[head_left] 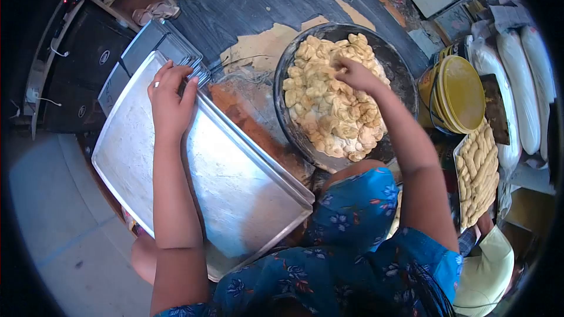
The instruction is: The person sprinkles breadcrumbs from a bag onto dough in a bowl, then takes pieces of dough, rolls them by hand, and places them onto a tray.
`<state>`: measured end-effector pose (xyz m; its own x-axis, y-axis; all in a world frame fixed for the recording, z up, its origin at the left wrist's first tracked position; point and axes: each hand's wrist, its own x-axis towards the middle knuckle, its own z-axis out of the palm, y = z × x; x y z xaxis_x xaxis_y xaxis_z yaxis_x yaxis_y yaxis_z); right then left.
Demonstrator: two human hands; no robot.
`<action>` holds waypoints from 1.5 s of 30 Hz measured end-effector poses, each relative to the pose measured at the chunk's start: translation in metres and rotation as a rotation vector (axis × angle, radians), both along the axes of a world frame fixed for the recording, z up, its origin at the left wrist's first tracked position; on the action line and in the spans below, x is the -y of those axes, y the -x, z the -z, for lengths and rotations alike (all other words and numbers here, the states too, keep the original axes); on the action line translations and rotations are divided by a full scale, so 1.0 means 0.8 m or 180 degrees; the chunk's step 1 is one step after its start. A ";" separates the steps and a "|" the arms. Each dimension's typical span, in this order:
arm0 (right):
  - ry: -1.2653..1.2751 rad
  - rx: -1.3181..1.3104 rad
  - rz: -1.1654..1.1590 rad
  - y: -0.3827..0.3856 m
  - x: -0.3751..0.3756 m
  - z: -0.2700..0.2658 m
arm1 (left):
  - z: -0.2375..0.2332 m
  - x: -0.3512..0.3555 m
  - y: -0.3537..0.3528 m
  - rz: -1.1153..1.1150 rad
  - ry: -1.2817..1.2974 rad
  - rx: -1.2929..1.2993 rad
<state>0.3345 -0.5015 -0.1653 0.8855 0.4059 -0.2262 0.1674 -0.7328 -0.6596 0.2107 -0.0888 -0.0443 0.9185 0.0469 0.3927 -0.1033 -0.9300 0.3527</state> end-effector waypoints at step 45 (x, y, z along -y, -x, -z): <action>-0.0258 0.0231 0.0819 0.249 0.061 -0.087 | -0.072 -0.129 0.086 0.0492 0.1587 -0.0177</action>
<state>0.1351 -0.5503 -0.0960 0.9745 0.1799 -0.1344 0.0316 -0.7026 -0.7108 0.1422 0.0145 0.0137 0.9483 0.0779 0.3077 -0.1946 -0.6232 0.7575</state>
